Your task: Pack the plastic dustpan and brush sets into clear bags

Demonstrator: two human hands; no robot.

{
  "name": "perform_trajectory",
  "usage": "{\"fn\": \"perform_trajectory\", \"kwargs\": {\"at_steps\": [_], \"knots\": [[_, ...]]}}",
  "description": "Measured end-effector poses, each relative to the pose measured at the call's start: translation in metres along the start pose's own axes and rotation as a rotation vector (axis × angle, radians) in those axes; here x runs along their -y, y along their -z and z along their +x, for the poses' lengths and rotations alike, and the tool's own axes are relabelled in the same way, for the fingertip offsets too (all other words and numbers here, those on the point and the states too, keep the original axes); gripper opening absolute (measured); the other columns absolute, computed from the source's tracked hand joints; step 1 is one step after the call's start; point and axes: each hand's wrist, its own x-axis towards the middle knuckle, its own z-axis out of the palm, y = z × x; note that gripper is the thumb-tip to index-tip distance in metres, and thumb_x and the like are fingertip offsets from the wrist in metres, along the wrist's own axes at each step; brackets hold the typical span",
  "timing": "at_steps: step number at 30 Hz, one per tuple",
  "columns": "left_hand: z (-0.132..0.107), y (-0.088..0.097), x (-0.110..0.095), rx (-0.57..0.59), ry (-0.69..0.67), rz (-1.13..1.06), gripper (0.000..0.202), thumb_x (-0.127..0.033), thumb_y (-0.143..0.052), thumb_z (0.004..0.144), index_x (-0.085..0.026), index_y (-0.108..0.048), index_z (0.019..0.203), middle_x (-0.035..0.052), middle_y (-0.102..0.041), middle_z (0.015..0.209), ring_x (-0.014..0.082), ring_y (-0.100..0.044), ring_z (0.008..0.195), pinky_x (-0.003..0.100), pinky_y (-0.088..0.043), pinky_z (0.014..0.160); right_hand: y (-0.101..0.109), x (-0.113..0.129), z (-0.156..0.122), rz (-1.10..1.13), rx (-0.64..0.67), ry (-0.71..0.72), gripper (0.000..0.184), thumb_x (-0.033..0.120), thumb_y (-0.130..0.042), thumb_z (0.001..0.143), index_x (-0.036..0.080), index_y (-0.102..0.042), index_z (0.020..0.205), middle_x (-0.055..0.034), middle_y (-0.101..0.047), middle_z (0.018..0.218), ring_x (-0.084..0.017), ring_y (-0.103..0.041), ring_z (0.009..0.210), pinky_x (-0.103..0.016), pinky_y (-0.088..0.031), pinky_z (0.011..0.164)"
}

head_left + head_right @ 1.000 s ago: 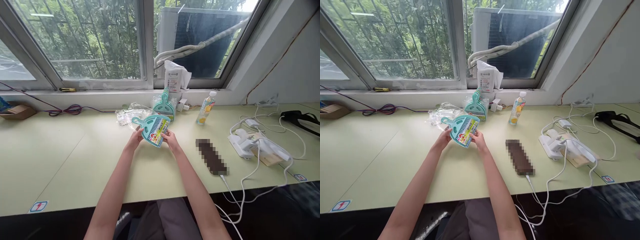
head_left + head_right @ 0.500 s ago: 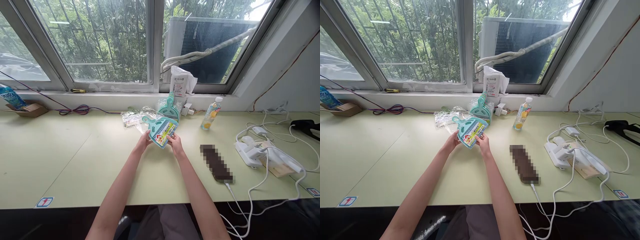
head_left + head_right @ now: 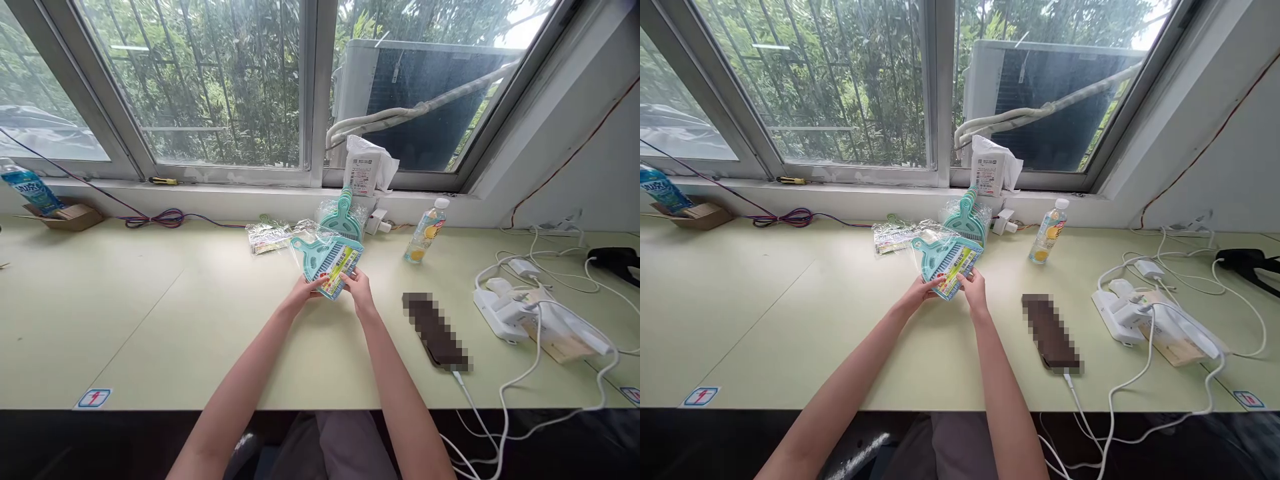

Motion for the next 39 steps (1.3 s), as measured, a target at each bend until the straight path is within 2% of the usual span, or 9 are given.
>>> {"fn": "perform_trajectory", "kwargs": {"at_steps": [6, 10, 13, 17, 21, 25, 29, 32, 39], "knots": [[-0.008, -0.016, 0.006, 0.307, 0.077, 0.032, 0.063, -0.051, -0.076, 0.076, -0.022, -0.059, 0.129, 0.017, -0.059, 0.133, 0.0328, -0.059, 0.12, 0.047, -0.049, 0.097, 0.002, -0.001, 0.002, 0.163, -0.041, 0.062, 0.038, 0.028, -0.08, 0.065, 0.018, -0.062, 0.098, -0.0066, -0.074, 0.094, -0.024, -0.072, 0.087, -0.041, -0.062, 0.08], [0.0, -0.017, 0.006, 0.081, -0.083, -0.193, 0.056, -0.056, -0.072, 0.076, -0.023, -0.061, 0.121, 0.0115, -0.057, 0.136, 0.0284, -0.051, 0.129, 0.041, -0.045, 0.102, 0.001, -0.001, 0.002, 0.223, -0.07, 0.058, 0.042, 0.027, -0.081, 0.063, 0.019, -0.061, 0.1, -0.0063, -0.073, 0.096, -0.024, -0.071, 0.092, -0.042, -0.06, 0.086], [0.002, -0.012, -0.002, -0.027, -0.221, -0.277, 0.05, -0.053, -0.067, 0.081, -0.023, -0.06, 0.12, 0.007, -0.061, 0.131, 0.025, -0.052, 0.127, 0.038, -0.044, 0.104, -0.001, -0.001, 0.001, 0.224, 0.0, 0.033, 0.044, 0.03, -0.083, 0.062, 0.019, -0.062, 0.099, -0.0065, -0.074, 0.096, -0.024, -0.071, 0.093, -0.043, -0.06, 0.087], [-0.001, -0.012, -0.005, -0.045, -0.125, -0.269, 0.048, -0.044, -0.073, 0.077, -0.016, -0.061, 0.114, 0.0097, -0.067, 0.118, 0.0276, -0.06, 0.115, 0.04, -0.048, 0.101, -0.002, -0.001, 0.001, 0.181, 0.083, -0.009, 0.046, 0.031, -0.085, 0.059, 0.018, -0.064, 0.099, -0.0065, -0.075, 0.093, -0.024, -0.072, 0.088, -0.042, -0.061, 0.082], [-0.001, -0.024, 0.007, -0.002, -0.033, -0.291, 0.046, -0.04, -0.074, 0.078, -0.014, -0.061, 0.114, 0.0131, -0.065, 0.122, 0.0275, -0.061, 0.116, 0.04, -0.049, 0.102, -0.003, -0.003, 0.001, 0.177, 0.012, 0.013, 0.043, 0.028, -0.083, 0.06, 0.018, -0.065, 0.098, -0.0054, -0.075, 0.091, -0.02, -0.071, 0.082, -0.035, -0.061, 0.076], [0.002, -0.031, 0.013, -0.043, -0.088, -0.307, 0.049, -0.044, -0.073, 0.08, -0.018, -0.058, 0.118, 0.0118, -0.062, 0.13, 0.0262, -0.058, 0.121, 0.04, -0.047, 0.104, -0.004, -0.007, 0.001, 0.208, -0.101, 0.048, 0.04, 0.026, -0.079, 0.064, 0.019, -0.064, 0.1, -0.0059, -0.074, 0.097, -0.02, -0.071, 0.089, -0.033, -0.06, 0.078], [-0.001, -0.032, 0.009, -0.099, -0.124, -0.195, 0.06, -0.04, -0.08, 0.072, -0.021, -0.054, 0.122, 0.0113, -0.06, 0.132, 0.0274, -0.057, 0.123, 0.041, -0.047, 0.103, -0.008, -0.009, 0.0, 0.209, -0.095, 0.064, 0.041, 0.028, -0.077, 0.066, 0.02, -0.062, 0.103, -0.0068, -0.073, 0.101, -0.021, -0.071, 0.094, -0.034, -0.06, 0.081], [-0.004, -0.034, 0.009, -0.204, -0.22, -0.077, 0.074, -0.033, -0.083, 0.068, -0.023, -0.046, 0.132, 0.0107, -0.059, 0.133, 0.0275, -0.054, 0.126, 0.038, -0.046, 0.103, -0.012, -0.011, 0.0, 0.203, -0.078, 0.067, 0.04, 0.029, -0.076, 0.066, 0.021, -0.061, 0.102, -0.0061, -0.073, 0.1, -0.021, -0.071, 0.092, -0.036, -0.06, 0.081], [-0.009, -0.039, 0.014, -0.42, -0.373, 0.068, 0.093, -0.032, -0.069, 0.083, -0.027, -0.01, 0.154, 0.0084, -0.055, 0.139, 0.0238, -0.05, 0.131, 0.034, -0.039, 0.108, -0.015, -0.012, -0.001, 0.273, -0.035, 0.017, 0.034, 0.027, -0.073, 0.067, 0.02, -0.062, 0.098, -0.0044, -0.073, 0.101, -0.02, -0.072, 0.087, -0.035, -0.06, 0.081]]}}
